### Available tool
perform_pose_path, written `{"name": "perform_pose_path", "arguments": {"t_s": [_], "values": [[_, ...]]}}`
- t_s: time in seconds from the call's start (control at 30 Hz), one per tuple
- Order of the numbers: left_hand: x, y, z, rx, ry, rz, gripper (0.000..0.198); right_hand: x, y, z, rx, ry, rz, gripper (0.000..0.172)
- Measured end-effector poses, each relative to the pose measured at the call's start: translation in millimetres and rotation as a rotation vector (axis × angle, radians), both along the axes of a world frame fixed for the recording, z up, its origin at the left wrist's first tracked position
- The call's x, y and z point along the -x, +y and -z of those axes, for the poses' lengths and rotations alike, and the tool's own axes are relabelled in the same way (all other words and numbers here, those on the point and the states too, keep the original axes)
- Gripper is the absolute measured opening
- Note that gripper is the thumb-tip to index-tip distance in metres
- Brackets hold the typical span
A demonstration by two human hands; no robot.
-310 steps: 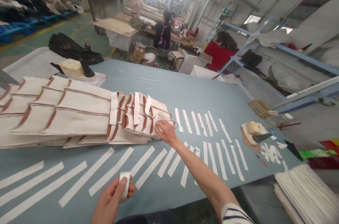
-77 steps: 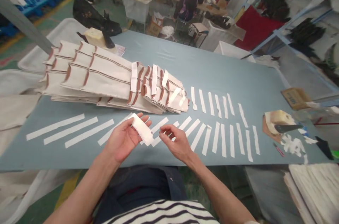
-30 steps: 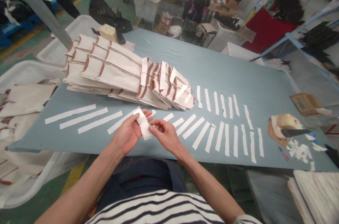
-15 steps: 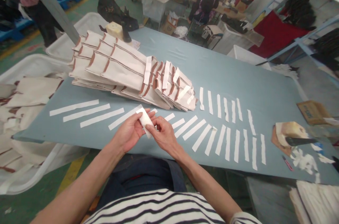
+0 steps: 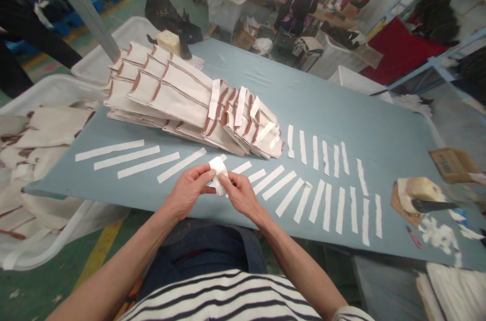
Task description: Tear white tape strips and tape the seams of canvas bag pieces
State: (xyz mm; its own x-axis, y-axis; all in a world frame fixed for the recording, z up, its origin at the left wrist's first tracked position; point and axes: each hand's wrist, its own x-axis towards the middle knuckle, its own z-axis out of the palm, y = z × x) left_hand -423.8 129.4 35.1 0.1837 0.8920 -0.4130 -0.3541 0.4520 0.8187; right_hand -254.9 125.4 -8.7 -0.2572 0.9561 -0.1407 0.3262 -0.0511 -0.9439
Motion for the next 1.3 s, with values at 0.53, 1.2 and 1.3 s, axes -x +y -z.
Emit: {"name": "perform_pose_path", "arguments": {"t_s": [0.53, 1.2, 1.3], "values": [[-6, 10, 11.7, -0.15, 0.28, 0.04, 0.044, -10, 10, -24.6, -0.166, -0.358, -0.035, 0.049], [-6, 12, 16.0, -0.346, 0.537, 0.427, 0.044, -71, 58, -66.5, 0.334, 0.857, 0.449, 0.039], [-16, 9, 19.3, -0.37, 0.543, 0.545, 0.051, -92, 84, -83.7, 0.301, 0.964, 0.667, 0.022]]}}
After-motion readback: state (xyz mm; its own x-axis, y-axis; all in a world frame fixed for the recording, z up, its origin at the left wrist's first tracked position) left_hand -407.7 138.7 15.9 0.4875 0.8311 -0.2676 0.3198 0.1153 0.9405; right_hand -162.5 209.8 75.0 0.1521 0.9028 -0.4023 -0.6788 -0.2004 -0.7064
